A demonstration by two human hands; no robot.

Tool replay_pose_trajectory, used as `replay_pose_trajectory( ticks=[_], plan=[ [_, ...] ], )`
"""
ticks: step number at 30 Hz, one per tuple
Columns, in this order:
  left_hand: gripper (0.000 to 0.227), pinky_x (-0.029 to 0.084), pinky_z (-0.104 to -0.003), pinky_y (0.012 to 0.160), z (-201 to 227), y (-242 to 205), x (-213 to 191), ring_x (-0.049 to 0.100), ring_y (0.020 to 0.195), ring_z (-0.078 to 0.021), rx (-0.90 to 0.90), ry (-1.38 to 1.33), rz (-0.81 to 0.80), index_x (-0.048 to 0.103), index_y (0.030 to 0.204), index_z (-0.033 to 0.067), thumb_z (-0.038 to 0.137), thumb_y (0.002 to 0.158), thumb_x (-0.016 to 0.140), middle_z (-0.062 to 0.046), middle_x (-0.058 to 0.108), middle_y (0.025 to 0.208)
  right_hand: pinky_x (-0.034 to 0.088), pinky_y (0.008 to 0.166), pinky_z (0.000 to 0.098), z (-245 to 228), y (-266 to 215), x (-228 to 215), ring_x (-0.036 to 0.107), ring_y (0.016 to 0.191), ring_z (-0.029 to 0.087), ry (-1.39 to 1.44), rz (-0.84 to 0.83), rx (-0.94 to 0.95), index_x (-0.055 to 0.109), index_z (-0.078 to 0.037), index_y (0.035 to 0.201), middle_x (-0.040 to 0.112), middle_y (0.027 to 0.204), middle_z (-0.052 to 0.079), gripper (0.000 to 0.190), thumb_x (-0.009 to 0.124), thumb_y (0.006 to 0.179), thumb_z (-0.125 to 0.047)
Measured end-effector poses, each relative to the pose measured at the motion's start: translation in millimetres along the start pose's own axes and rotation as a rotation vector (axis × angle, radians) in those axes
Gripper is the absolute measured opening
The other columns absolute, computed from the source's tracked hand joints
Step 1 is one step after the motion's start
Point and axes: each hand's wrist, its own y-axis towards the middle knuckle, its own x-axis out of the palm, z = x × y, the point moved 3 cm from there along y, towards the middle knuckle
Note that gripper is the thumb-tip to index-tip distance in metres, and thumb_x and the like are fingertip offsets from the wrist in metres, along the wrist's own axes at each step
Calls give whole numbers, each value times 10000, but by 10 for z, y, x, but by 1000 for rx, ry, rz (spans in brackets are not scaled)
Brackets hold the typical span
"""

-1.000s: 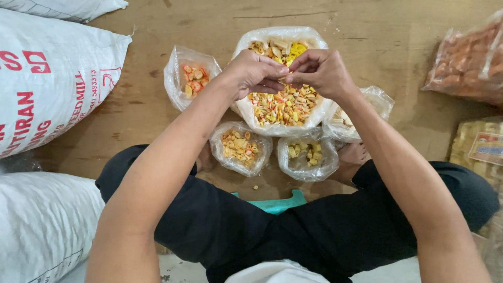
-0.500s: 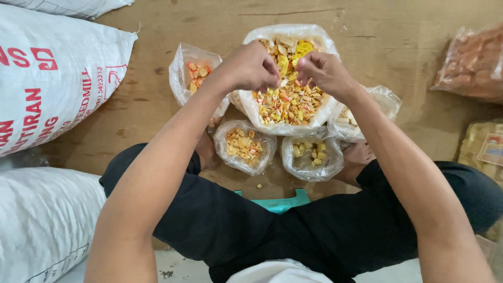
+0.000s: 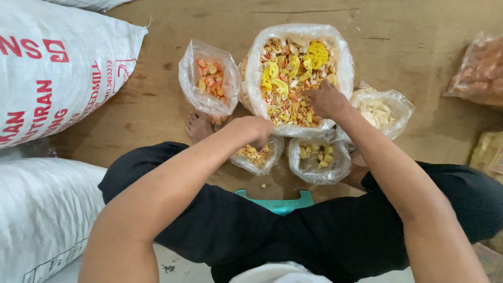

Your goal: The person sits on the floor and sorts mixed snack items by hand from a large central plastic bag into several smaller clear plastic bags. They pick out specific snack types and place them into the surrounding bags.

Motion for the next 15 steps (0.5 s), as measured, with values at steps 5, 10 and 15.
replay_pose_trajectory(
  ticks=[5, 10, 15],
  plan=[
    [544, 563, -536, 980, -7, -72, -46, 673, 1211, -388, -12, 37, -3, 704, 1272, 120, 265, 778, 881, -192, 706, 1271, 577, 917, 558, 68, 165, 144, 510, 1270, 443, -29, -36, 49, 662, -338, 1359, 443, 1266, 123, 356, 597, 1011, -372],
    [496, 550, -611, 963, -258, 84, -245, 658, 1214, -433, -54, -51, 145, 674, 1287, 105, 249, 833, 813, -222, 674, 1286, 564, 943, 520, 24, 169, 78, 499, 1276, 402, -69, -37, 50, 695, -234, 1272, 468, 1244, 117, 328, 612, 997, -392],
    [255, 574, -650, 830, -340, -156, -824, 712, 1032, -491, -41, -72, 472, 738, 1085, 70, 94, 834, 702, -239, 709, 1087, 540, 963, 541, 78, 215, -37, 567, 1217, 508, 160, -2, -20, 703, -123, 1162, 520, 1246, 187, 399, 700, 929, -446]
  ],
)
